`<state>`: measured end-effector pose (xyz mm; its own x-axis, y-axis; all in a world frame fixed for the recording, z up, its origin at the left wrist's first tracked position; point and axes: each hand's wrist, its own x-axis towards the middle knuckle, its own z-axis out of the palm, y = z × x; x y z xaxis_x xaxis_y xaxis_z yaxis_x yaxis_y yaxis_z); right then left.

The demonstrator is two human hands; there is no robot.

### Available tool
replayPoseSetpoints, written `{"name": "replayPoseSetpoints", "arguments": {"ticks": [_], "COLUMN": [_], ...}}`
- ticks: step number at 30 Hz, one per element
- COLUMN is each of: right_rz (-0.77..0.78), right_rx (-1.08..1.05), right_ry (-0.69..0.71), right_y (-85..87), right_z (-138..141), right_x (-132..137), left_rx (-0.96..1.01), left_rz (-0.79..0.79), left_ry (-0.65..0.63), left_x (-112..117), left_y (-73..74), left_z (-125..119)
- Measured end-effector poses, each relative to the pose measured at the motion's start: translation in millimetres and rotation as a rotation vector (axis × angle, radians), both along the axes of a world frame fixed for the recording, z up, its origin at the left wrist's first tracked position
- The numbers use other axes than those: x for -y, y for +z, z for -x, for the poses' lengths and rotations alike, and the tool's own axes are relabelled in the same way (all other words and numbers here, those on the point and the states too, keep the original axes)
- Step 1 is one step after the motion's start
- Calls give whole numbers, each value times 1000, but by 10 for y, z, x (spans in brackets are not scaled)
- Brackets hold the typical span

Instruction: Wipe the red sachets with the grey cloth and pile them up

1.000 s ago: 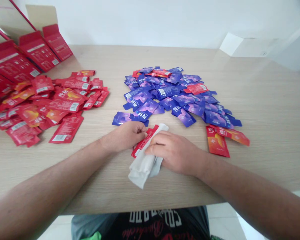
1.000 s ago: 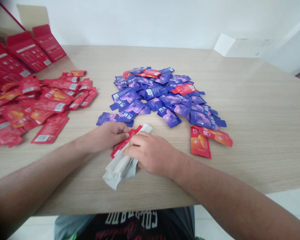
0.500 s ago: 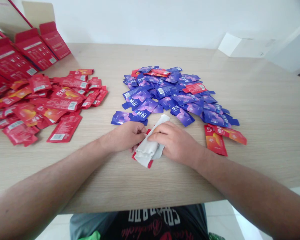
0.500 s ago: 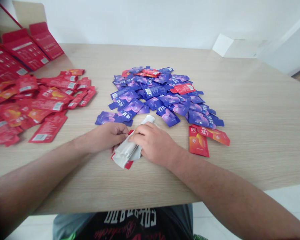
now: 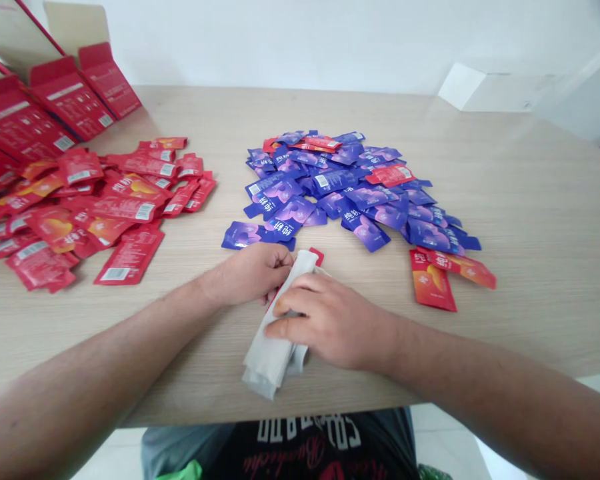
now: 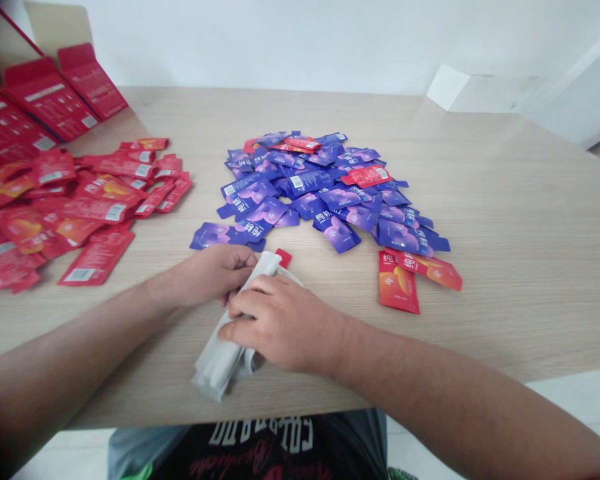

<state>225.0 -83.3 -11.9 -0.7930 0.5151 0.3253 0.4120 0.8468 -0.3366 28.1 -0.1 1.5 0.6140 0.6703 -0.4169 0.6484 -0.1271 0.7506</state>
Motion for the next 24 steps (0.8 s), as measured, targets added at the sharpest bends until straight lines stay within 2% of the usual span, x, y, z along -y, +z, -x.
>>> {"name": "replayPoseSetpoints", "arguments": {"ticks": [2,5,8,16,22,24], "right_rz": [0,23,29,21,24,33], "right_rx": [-21,-9,27,119,141,118], "right_ry": [-67,-263,-317,-252,19,29], "right_y": [-15,-30,-23,107,118,81], "right_z": [-84,-263,-368,-243,-142,-160], "right_x": [-91,-268,-361,-166,-31,-57], "left_rx": [-6,-37,-54,-40,-26,-23], "left_rz": [5,17,10,-14,-83,-92], "left_ry": [4,22,32,71,82,76], "left_x": [-4,-10,-12,-15,-28,-34], "left_y": [0,-3,-7,-8,17,9], "left_z": [0,-5,-12,-1,2,4]}}
